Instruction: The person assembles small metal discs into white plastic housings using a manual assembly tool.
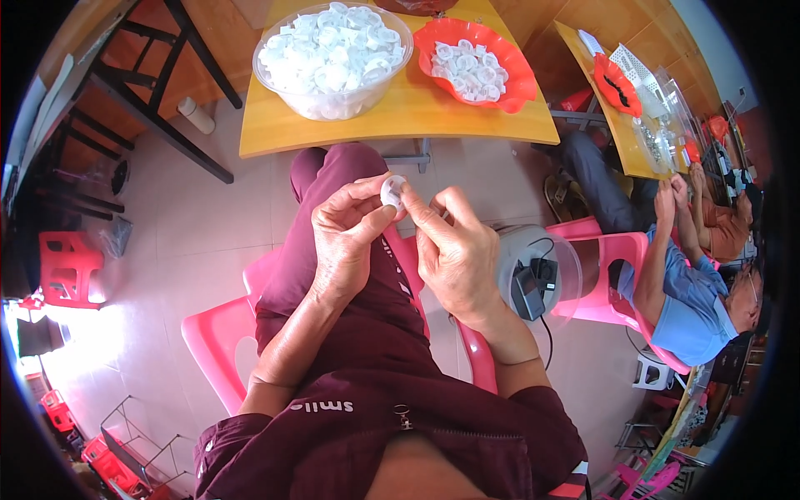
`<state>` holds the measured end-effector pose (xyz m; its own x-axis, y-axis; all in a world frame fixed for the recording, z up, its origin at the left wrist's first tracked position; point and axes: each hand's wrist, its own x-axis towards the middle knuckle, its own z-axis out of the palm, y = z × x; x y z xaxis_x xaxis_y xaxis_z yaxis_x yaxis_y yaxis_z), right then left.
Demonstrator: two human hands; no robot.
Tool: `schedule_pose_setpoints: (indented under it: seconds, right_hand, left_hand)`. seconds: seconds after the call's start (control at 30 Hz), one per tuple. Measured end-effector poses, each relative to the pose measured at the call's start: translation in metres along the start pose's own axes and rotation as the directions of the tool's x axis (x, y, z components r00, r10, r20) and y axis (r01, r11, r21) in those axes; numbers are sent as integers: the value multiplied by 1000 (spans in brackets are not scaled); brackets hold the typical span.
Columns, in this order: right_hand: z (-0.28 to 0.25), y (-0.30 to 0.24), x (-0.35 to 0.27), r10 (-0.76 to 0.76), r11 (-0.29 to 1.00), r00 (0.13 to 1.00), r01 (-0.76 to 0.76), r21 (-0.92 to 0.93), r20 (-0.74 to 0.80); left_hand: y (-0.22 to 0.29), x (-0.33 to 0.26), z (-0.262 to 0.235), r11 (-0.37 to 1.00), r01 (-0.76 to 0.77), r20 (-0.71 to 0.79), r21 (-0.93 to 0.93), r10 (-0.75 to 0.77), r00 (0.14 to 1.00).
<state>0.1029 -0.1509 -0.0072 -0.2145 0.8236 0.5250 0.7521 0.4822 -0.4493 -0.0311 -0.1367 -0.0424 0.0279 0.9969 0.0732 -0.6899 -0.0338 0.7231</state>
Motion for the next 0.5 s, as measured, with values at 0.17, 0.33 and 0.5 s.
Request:
schedule_pose_setpoints:
  seconds: [0.17, 0.33, 0.5]
  right_hand:
    - [4, -1, 2, 26, 1000, 1000, -25, 9, -17]
    - [0, -2, 1, 28, 999, 999, -29, -21, -38]
    - [-20, -4, 2, 44, 992, 999, -43, -120, 7]
  left_hand:
    - [-4, 0, -1, 989, -90, 23, 115, 88, 996]
    - [-6, 2, 3, 978, -92, 40, 186, 86, 995]
    - [-1, 4, -1, 998, 52, 3, -19, -52, 999]
